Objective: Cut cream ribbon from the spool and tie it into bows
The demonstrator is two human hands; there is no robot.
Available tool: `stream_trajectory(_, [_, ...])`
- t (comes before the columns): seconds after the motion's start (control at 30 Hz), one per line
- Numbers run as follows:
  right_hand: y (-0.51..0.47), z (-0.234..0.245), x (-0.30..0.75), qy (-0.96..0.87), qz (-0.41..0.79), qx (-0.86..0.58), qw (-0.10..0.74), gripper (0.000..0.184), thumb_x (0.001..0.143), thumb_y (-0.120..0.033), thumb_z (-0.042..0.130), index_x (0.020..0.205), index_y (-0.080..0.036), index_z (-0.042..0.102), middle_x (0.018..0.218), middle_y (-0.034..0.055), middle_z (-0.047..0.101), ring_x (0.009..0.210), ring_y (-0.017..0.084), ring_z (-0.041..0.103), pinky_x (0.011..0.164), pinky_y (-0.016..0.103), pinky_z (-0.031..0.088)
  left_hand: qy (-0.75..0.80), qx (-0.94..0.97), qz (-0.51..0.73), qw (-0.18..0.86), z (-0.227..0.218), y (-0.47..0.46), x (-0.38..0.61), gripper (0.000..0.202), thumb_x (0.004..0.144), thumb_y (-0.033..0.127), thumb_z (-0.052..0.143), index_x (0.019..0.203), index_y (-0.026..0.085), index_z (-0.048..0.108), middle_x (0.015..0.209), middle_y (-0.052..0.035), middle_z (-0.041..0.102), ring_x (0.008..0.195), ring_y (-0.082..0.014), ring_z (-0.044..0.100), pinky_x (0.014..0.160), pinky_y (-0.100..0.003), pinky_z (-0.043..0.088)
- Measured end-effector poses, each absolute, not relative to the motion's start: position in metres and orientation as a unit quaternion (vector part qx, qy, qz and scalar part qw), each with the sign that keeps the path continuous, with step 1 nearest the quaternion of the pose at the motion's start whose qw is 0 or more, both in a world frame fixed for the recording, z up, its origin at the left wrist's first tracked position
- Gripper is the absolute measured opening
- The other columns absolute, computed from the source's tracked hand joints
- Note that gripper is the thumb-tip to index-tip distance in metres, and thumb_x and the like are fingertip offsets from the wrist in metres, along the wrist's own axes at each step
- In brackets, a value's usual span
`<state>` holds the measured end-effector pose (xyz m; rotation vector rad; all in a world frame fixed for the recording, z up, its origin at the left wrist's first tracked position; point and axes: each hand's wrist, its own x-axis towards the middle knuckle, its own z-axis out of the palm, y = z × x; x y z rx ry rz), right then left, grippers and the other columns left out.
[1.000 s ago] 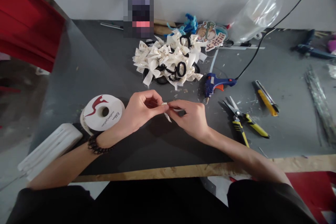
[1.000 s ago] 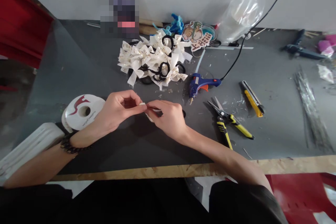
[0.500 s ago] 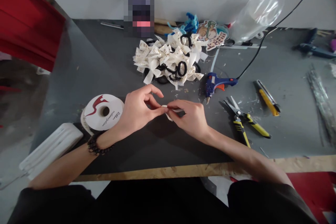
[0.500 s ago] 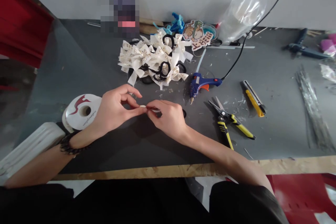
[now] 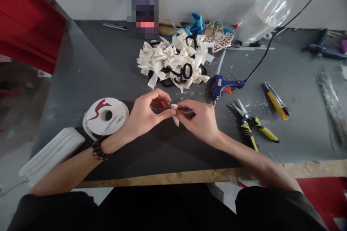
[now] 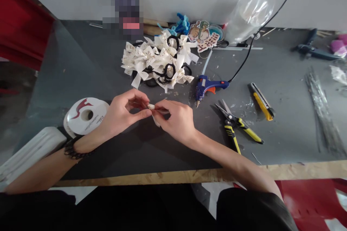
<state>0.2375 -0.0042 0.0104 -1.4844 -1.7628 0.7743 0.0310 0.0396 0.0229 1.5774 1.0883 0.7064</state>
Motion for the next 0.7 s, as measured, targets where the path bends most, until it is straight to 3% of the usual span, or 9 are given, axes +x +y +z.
stream_trajectory(0.23, [-0.005, 0.006, 0.237, -0.693, 0.261, -0.589, 0.324, 0.007, 0.094, -0.028, 0.071, 0.090, -0.024, 0.076, 0.083, -0.0015, 0.081, 0.079, 0.017, 0.077, 0.072, 0.028, 0.055, 0.503, 0.713, 0.302, 0.383, 0.028, 0.032, 0.035, 0.013, 0.093, 0.038, 0.079, 0.096, 0.027, 0.085, 0.097, -0.0010, 0.084, 0.089, -0.0208, 0.079, 0.084, -0.031, 0.060])
stream_trajectory(0.4, [-0.004, 0.011, 0.238, -0.708, 0.254, -0.575, 0.320, 0.010, 0.096, -0.032, 0.072, 0.092, -0.024, 0.078, 0.083, -0.0013, 0.082, 0.078, 0.018, 0.077, 0.072, 0.030, 0.055, 0.515, 0.698, 0.277, 0.414, 0.027, 0.033, 0.032, 0.020, 0.094, 0.044, 0.077, 0.095, 0.026, 0.086, 0.095, -0.0016, 0.085, 0.086, -0.0220, 0.080, 0.081, -0.031, 0.061])
stream_trajectory(0.57, [-0.001, 0.015, 0.241, -0.732, 0.221, -0.542, 0.350, 0.016, 0.102, -0.029, 0.065, 0.104, -0.027, 0.081, 0.098, 0.0002, 0.085, 0.088, 0.020, 0.080, 0.084, 0.036, 0.058, 0.505, 0.711, 0.229, 0.432, 0.020, 0.040, 0.027, 0.019, 0.094, 0.041, 0.076, 0.096, 0.025, 0.086, 0.094, -0.0031, 0.085, 0.083, -0.0231, 0.079, 0.078, -0.032, 0.059])
stream_trajectory(0.7, [-0.004, 0.010, 0.241, -0.742, 0.182, -0.537, 0.356, 0.019, 0.102, -0.033, 0.067, 0.096, -0.028, 0.084, 0.090, -0.0011, 0.086, 0.077, 0.019, 0.079, 0.074, 0.034, 0.059, 0.499, 0.709, 0.216, 0.448, 0.019, 0.041, 0.026, 0.017, 0.096, 0.037, 0.072, 0.098, 0.026, 0.085, 0.096, -0.0026, 0.085, 0.086, -0.0223, 0.079, 0.078, -0.031, 0.058])
